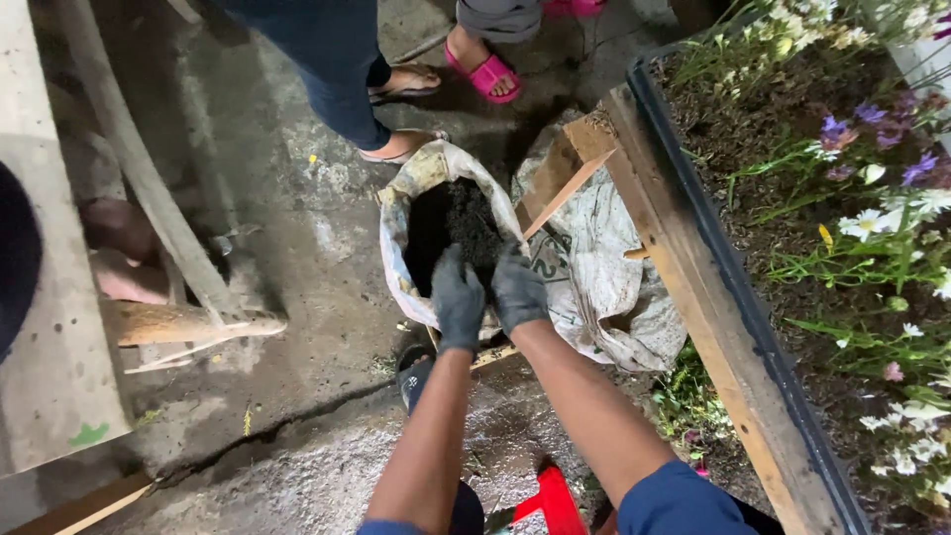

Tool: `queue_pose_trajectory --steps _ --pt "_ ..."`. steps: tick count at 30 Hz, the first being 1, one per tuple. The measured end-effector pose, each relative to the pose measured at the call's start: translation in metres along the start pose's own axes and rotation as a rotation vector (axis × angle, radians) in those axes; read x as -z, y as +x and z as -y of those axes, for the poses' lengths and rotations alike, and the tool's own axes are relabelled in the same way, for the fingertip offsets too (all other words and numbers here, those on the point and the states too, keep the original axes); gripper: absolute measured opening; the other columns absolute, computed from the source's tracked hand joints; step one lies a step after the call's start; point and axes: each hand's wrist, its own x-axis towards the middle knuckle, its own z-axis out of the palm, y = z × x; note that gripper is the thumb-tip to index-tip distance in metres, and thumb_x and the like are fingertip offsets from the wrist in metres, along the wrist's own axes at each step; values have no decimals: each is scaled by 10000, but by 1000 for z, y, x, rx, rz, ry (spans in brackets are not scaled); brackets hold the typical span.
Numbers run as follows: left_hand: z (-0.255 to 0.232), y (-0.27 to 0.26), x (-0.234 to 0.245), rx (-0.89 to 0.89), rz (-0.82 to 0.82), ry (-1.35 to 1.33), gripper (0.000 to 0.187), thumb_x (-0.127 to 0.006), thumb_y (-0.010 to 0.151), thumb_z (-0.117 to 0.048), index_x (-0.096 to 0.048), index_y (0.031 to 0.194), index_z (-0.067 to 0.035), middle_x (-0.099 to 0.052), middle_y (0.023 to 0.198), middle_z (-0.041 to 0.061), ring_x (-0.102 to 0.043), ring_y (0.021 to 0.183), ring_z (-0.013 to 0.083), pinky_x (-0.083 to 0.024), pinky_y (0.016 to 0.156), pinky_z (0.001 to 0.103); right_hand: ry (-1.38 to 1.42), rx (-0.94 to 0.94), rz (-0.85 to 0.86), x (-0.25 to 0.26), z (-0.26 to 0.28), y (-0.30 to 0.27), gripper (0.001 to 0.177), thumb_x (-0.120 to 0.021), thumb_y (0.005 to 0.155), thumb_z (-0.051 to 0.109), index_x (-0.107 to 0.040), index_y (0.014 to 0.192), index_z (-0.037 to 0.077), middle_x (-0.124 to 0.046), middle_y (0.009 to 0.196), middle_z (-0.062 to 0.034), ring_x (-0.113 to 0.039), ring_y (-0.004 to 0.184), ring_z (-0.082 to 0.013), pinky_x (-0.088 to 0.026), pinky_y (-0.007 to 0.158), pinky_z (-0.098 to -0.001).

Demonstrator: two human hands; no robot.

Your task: Filling a plastic seedling tray with soil from a bag and leveling it.

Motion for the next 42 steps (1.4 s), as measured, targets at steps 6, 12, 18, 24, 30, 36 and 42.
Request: queue_pose_trajectory --steps 6,12,18,24,30,36,42 --pt "77 35 -46 415 35 467 565 -552 993 -432 -509 1465 -125 -681 1191 199 -699 1082 389 -592 847 512 177 -183 375 -61 -12 0 569 -497 1012 143 -367 1528 -59 -704 1058 -291 -728 981 -449 -640 773 -552" --pt "58 41 -41 865 133 326 709 -280 1056 -648 -589 1342 -78 -714 1186 268 -679 1153 436 -498 948 553 56 130 202 -93 -26 -34 360 -511 996 332 -751 1139 106 -770 964 -193 -749 917 -384 -630 740 -467" --pt "99 15 -57 220 211 761 616 -589 979 -94 -371 1523 96 -729 1043 331 -724 1000 420 -575 851 505 387 -184 439 -63 2 -21 528 -404 1051 464 -632 1309 64 -745 1001 -232 -720 990 -414 -605 758 -536" --pt "88 14 -29 -29 398 1081 705 -630 963 -216 -348 1553 48 -750 1126 95 -717 1044 254 -552 915 387 512 -174 470 -48 14 -8 495 -432 1030 468 -645 1281 98 -721 1107 -213 -671 1091 -409 -564 871 -525" --pt "157 10 -35 39 123 553 602 -518 962 20 -292 1495 186 -679 948 383 -707 877 516 -594 714 511 626 -187 531 -44 17 -16 463 -460 1008 471 -658 1254 133 -697 1214 -194 -623 1192 -404 -524 984 -515" --pt "19 28 7 649 -34 -175 712 -371 1105 -530 -563 1401 89 -589 1341 367 -528 1338 421 -342 1224 432 815 -424 650 14 27 -15 594 -466 995 558 -576 1453 196 -565 1481 -133 -470 1416 -356 -381 1165 -475" --pt "-15 28 7 407 -258 -363 426 -387 1100 -348 -673 1400 -253 -609 1415 190 -506 1373 383 -387 1200 421 742 -329 396 -14 13 -30 523 -485 1032 444 -629 1345 50 -676 1244 -278 -599 1243 -446 -504 1048 -525"
